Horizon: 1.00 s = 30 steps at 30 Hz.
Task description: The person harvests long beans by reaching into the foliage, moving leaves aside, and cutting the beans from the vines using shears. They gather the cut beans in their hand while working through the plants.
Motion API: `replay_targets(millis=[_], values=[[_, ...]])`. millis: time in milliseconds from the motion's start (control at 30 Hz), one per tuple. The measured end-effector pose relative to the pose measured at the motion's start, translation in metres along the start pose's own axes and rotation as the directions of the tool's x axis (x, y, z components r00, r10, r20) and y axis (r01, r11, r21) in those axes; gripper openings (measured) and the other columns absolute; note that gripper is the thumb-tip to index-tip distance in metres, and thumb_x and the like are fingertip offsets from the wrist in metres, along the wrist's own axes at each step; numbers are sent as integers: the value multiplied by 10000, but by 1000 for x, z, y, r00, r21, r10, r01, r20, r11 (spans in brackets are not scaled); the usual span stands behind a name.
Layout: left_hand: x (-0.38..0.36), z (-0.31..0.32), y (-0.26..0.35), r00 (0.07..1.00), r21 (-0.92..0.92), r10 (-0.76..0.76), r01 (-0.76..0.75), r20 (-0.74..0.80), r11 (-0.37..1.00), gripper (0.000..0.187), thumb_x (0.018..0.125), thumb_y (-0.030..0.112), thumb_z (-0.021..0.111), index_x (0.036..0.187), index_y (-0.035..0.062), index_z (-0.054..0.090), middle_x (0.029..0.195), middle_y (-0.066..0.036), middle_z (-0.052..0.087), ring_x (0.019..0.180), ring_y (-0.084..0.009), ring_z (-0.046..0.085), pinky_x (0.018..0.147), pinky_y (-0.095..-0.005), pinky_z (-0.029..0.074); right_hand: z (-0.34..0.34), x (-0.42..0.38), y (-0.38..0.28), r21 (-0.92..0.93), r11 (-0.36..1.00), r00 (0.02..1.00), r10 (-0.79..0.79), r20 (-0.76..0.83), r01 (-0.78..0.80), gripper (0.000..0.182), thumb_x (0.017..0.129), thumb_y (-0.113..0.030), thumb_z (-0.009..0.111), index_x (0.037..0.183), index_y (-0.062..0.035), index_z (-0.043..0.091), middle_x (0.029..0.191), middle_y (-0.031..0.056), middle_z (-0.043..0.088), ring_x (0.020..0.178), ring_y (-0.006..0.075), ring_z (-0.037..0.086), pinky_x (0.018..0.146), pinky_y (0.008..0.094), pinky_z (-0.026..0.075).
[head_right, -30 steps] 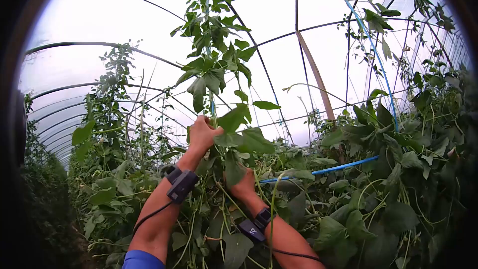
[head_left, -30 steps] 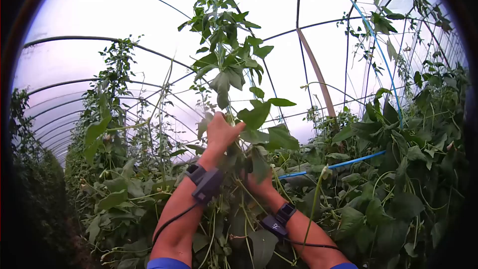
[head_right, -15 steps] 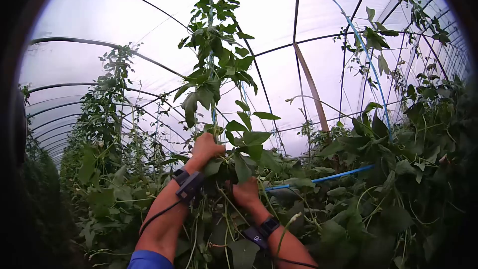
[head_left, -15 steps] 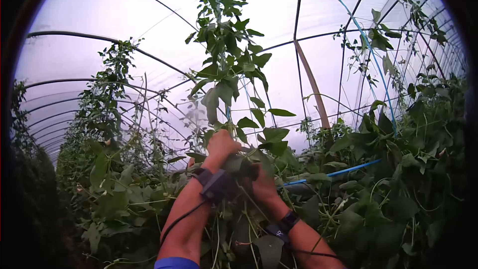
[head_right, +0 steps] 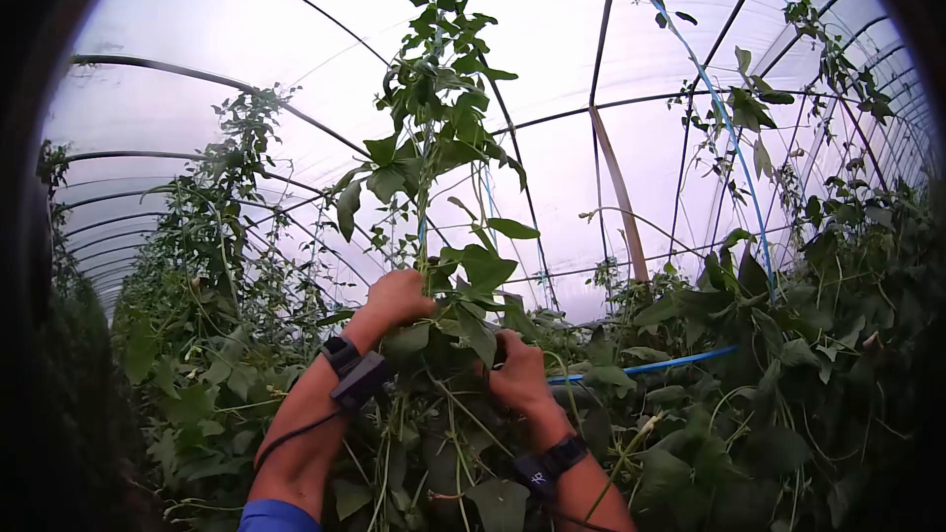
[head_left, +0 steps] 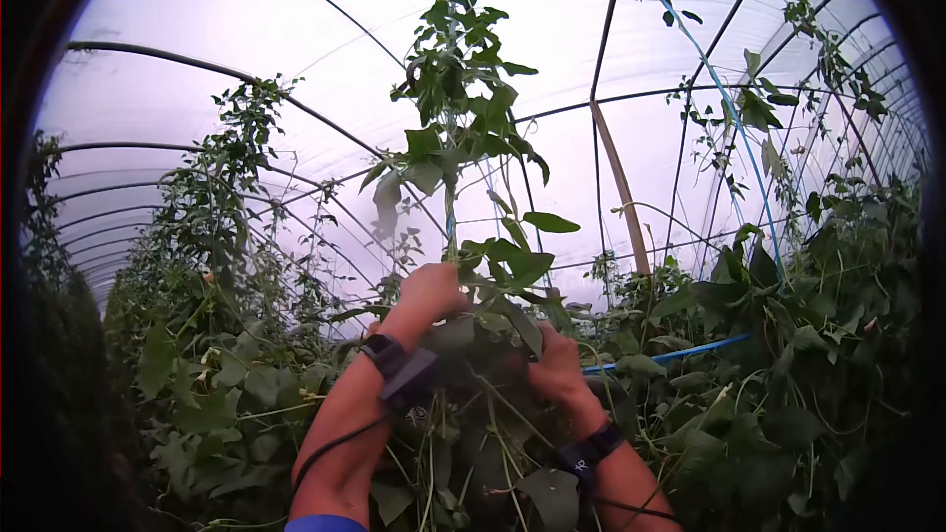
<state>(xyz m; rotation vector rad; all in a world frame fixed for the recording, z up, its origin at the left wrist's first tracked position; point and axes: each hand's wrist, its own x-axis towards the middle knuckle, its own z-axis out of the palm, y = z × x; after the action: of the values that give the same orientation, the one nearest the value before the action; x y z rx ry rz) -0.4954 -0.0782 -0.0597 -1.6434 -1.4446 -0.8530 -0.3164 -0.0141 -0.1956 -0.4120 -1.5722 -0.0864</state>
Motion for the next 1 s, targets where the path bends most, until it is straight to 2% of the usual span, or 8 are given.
replay_targets(millis=[133,200,367,400,600,833,967,1000], values=[[7,16,-15,997,-190,71,-71,-8,979,287,668,221,598,808,-24,651,846,-222,650,826,-371,641,749,-451,508,-19,7,14,203,974,985,125,-120,-99,413,711,-204,750,994,37,568,875,153,675,764,206,666,687,321,525],[-5,14,-3,998,-151,36,-45,-60,987,286,668,218,591,802,-28,649,834,-227,650,821,-377,639,752,-453,508,-18,20,17,691,723,876,338,-343,-8,360,739,-168,731,971,43,553,792,101,665,752,159,649,656,293,514],[-13,24,10,978,-198,-65,24,-200,980,341,704,273,563,809,-44,631,979,-252,591,920,-396,600,801,-440,496,-3,80,-1,577,809,978,18,-209,108,301,782,-186,706,902,38,546,705,64,618,671,119,600,585,299,490],[-15,21,12,988,-260,-54,14,-147,965,348,708,251,571,863,-55,627,1047,-250,546,972,-397,574,832,-437,483,-6,85,-17,344,931,993,-101,-64,117,438,720,-326,757,878,38,571,715,93,616,666,134,596,591,304,484],[-17,35,7,979,-309,20,-84,-204,948,390,719,262,610,939,-59,624,1052,-256,539,928,-412,598,802,-458,496,35,117,-34,332,916,974,206,89,-224,542,574,-393,811,857,15,595,737,89,622,644,151,579,578,291,473],[-25,56,-5,948,-424,11,-153,-319,893,429,676,368,658,809,-40,635,1001,-220,595,956,-346,579,842,-415,465,54,126,-19,113,993,987,61,-145,-45,499,526,-220,747,918,52,600,787,140,639,677,186,602,636,312,491],[-31,34,-10,912,-427,50,-238,-406,872,453,707,389,688,890,-24,657,858,-168,654,838,-293,643,765,-356,490,59,132,18,508,842,980,195,28,-182,459,546,-185,755,896,64,596,703,126,628,617,218,620,583,328,496],[-25,30,-14,903,-498,0,-237,-430,834,399,724,332,694,896,-25,655,863,-164,665,826,-272,654,760,-345,497,48,119,0,635,738,973,197,121,-229,335,628,-130,738,876,18,568,681,57,563,563,135,534,502,262,423]])
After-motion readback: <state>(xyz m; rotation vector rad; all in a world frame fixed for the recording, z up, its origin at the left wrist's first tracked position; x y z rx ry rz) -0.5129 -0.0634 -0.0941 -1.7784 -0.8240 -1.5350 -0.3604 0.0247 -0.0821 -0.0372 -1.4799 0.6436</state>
